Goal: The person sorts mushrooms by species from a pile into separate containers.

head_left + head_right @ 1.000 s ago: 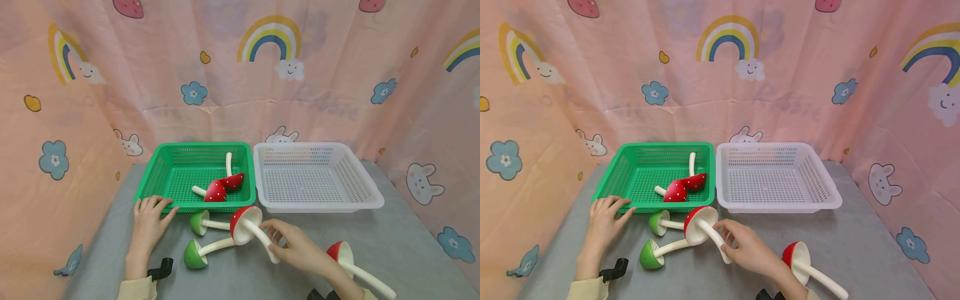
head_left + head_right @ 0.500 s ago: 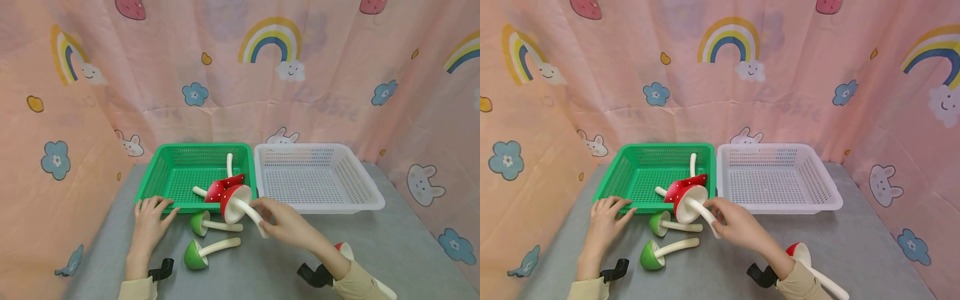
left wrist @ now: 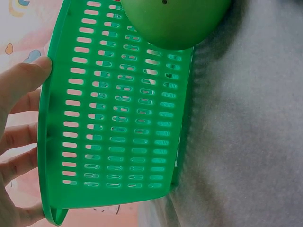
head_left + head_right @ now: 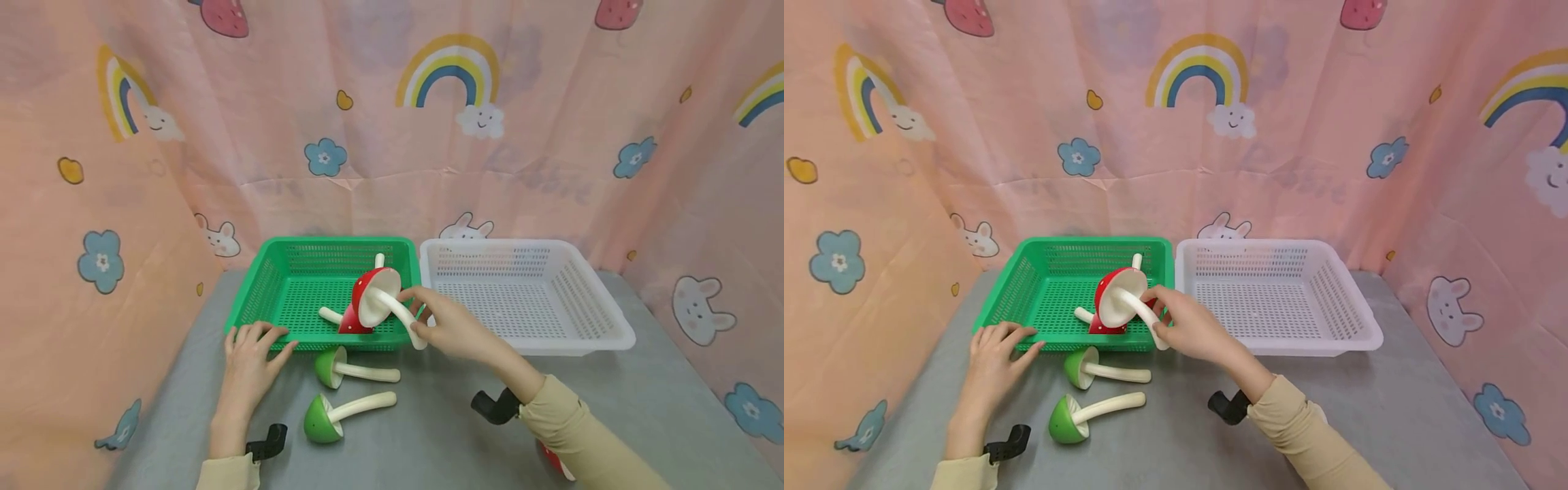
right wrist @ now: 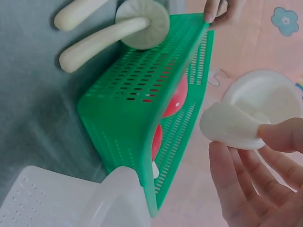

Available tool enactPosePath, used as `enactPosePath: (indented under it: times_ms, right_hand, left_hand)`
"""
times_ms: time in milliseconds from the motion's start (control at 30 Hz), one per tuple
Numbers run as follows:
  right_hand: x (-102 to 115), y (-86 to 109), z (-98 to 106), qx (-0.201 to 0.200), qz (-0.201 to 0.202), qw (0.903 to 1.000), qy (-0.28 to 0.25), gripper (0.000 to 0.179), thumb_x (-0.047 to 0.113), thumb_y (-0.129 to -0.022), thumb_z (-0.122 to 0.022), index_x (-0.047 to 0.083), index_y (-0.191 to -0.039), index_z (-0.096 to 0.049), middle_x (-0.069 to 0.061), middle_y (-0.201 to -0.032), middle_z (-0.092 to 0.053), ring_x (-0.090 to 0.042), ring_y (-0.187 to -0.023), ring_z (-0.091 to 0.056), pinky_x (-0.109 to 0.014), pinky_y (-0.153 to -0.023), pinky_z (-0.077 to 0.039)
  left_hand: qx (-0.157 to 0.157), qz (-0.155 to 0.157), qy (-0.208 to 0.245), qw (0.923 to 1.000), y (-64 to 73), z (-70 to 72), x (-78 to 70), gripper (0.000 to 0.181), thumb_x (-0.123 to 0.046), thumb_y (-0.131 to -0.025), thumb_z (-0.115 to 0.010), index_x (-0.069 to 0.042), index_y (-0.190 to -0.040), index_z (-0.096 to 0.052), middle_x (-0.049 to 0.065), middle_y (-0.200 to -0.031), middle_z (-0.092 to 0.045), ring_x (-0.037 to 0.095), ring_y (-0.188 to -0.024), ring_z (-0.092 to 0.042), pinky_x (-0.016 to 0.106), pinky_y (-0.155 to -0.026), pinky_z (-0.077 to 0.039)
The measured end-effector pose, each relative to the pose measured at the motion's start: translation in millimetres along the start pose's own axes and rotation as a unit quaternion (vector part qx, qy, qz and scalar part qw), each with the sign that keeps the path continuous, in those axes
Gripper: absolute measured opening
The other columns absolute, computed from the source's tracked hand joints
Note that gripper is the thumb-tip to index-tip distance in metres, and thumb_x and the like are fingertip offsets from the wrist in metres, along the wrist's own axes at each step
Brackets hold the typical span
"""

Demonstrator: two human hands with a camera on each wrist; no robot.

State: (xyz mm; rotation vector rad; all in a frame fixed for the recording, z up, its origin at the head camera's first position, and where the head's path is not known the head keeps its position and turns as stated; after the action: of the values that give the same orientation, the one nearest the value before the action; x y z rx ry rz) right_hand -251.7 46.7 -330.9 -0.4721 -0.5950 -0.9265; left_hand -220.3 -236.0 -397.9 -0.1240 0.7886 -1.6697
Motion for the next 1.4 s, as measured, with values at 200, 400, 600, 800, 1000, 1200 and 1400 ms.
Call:
enactPosePath:
  times_ms: [200, 400, 600, 800, 1000, 1200, 1400]
  right_hand:
    - [-2, -24.9, 0, -0.003, -0.010, 0.9999, -0.001, 0.039, 0.004, -0.087, -0.065, 0.011, -0.124, -0.055, -0.007, -0.098, -0.065, -0.018, -0.085, -0.063, -0.024, -0.062, -0.051]
    - [-4, -53.6, -2, 0.006, -0.019, 0.9998, 0.008, 0.039, 0.004, -0.088, -0.064, 0.009, -0.125, -0.054, -0.010, -0.096, -0.064, -0.016, -0.073, -0.062, -0.023, -0.058, -0.051]
    - [-9, -81.6, -5, 0.012, -0.025, 0.9991, 0.033, 0.036, 0.003, -0.088, -0.061, 0.009, -0.123, -0.055, -0.011, -0.092, -0.066, -0.019, -0.071, -0.063, -0.023, -0.060, -0.053]
    - [-20, -106.5, -9, 0.025, -0.043, 0.9964, 0.068, 0.037, 0.005, -0.088, -0.059, 0.011, -0.125, -0.056, -0.009, -0.096, -0.066, -0.016, -0.070, -0.062, -0.023, -0.058, -0.049]
    - [-37, -123.6, -18, 0.030, -0.065, 0.9917, 0.107, 0.037, 0.004, -0.089, -0.056, 0.011, -0.126, -0.056, -0.007, -0.096, -0.066, -0.016, -0.070, -0.061, -0.023, -0.056, -0.046]
    - [-37, -138.4, -35, 0.036, -0.044, 0.9764, 0.208, 0.036, 0.004, -0.089, -0.055, 0.013, -0.124, -0.058, -0.005, -0.101, -0.066, -0.017, -0.080, -0.058, -0.025, -0.058, -0.047]
    - [-30, -150.2, -50, 0.043, -0.014, 0.9463, 0.320, 0.038, 0.007, -0.087, -0.062, 0.017, -0.124, -0.058, -0.004, -0.113, -0.064, -0.021, -0.090, -0.063, -0.035, -0.072, -0.056]
  left_hand:
    - [-0.004, -0.001, 0.002, 1.0000, 0.0, 0.8, 0.6, 0.028, -0.025, -0.079, -0.079, -0.011, -0.102, -0.072, 0.010, -0.100, -0.063, 0.033, -0.102, -0.053, 0.066, -0.108, -0.024]
    - [-0.011, -0.001, -0.001, 0.9999, -0.1, 1.8, 2.0, 0.028, -0.025, -0.078, -0.079, -0.011, -0.102, -0.072, 0.009, -0.099, -0.063, 0.033, -0.102, -0.053, 0.066, -0.108, -0.023]
    - [-0.011, 0.000, -0.001, 0.9999, -1.1, 1.8, 1.2, 0.028, -0.025, -0.079, -0.079, -0.011, -0.102, -0.072, 0.009, -0.100, -0.063, 0.033, -0.102, -0.053, 0.067, -0.108, -0.023]
    - [-0.008, 0.000, -0.004, 1.0000, -2.7, -0.5, -1.1, 0.029, -0.026, -0.079, -0.079, -0.011, -0.102, -0.072, 0.009, -0.100, -0.063, 0.032, -0.103, -0.053, 0.068, -0.108, -0.023]
    - [0.003, -0.003, 0.001, 1.0000, -4.2, -7.2, -4.5, 0.027, -0.028, -0.081, -0.077, -0.013, -0.102, -0.072, 0.008, -0.100, -0.063, 0.032, -0.103, -0.053, 0.066, -0.109, -0.023]
    - [-0.004, -0.002, 0.000, 1.0000, -2.4, -4.5, -3.1, 0.027, -0.027, -0.079, -0.079, -0.013, -0.101, -0.073, 0.008, -0.100, -0.064, 0.031, -0.103, -0.053, 0.066, -0.109, -0.023]
    - [-0.010, -0.003, -0.007, 0.9999, 0.5, -0.4, -2.0, 0.028, -0.025, -0.077, -0.080, -0.011, -0.100, -0.073, 0.009, -0.099, -0.064, 0.032, -0.101, -0.054, 0.067, -0.107, -0.024]
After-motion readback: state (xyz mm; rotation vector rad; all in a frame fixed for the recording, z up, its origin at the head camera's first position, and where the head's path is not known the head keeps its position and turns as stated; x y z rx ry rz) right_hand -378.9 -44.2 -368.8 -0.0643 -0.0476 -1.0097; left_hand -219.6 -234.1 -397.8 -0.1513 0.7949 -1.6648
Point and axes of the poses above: each hand's wrist, its own y-axis away from the middle knuckle, its own z-axis out of the back of the hand, x = y × z, the point moved 8 cm from there along -y, towards the middle knuckle
